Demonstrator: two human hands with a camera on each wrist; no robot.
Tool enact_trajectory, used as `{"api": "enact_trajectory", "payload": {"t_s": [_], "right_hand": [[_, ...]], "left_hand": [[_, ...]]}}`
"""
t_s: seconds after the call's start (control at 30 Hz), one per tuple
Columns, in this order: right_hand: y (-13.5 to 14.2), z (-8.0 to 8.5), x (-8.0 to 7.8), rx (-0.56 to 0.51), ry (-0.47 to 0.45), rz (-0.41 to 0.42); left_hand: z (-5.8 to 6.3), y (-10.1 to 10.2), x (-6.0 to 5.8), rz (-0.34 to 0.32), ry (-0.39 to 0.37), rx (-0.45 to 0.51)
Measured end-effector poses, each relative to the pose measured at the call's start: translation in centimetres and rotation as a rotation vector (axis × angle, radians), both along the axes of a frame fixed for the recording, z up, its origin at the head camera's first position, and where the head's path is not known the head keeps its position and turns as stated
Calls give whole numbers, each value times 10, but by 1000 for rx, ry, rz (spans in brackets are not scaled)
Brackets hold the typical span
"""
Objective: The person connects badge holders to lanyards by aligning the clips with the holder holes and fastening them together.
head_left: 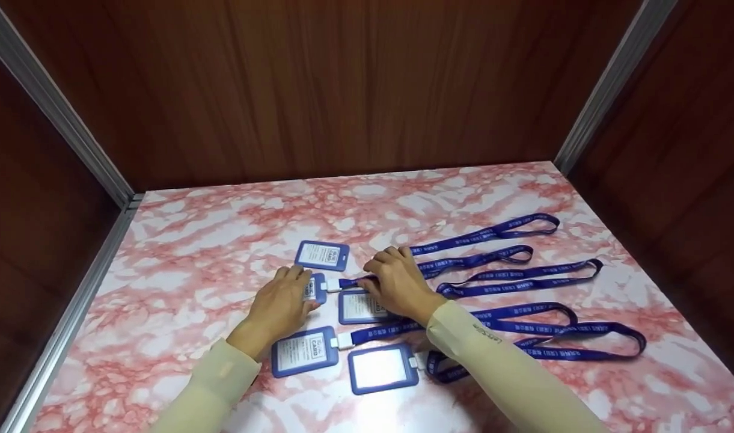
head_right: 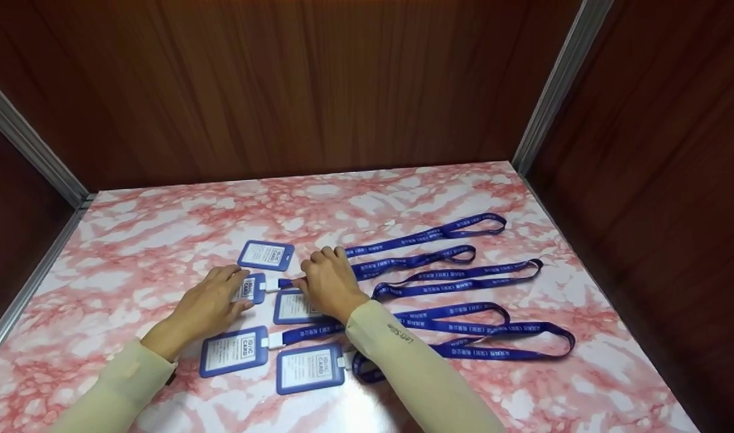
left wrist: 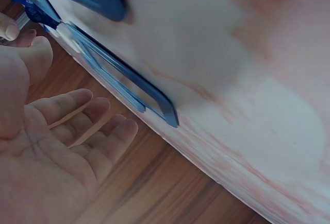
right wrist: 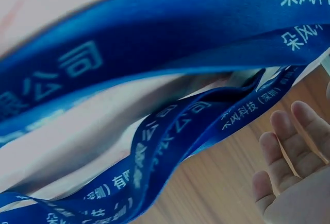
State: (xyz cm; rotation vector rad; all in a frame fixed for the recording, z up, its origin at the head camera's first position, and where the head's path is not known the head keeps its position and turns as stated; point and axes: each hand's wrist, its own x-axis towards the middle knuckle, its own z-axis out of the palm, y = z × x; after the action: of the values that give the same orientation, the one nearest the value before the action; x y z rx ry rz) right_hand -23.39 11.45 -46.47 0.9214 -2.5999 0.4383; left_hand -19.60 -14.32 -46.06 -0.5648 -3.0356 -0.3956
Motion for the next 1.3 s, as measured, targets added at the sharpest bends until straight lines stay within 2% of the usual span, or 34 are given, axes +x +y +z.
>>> {"api": "enact_trajectory", "payload": {"t_s": [0.13,0.33,0.6,0.87,1.1,1.3], "right_hand": [[2,1,3,30,-11,-16],[4,-1,7,37,19,-12],[7,1,9,31,15,-12],[12,2,6,21,29,-15],[15,1,2,16,51,-19],[19,4,0,20,28,-35]], "left_hand": [[1,3,4,-18,23,24],[2,9,9,-39,-6,26],[4,16,17,-103,-1,49],[4,19,21,-110,-45,40],[3,22,25,-135,-28,26],[4,24,28,-155,-10,31]]}}
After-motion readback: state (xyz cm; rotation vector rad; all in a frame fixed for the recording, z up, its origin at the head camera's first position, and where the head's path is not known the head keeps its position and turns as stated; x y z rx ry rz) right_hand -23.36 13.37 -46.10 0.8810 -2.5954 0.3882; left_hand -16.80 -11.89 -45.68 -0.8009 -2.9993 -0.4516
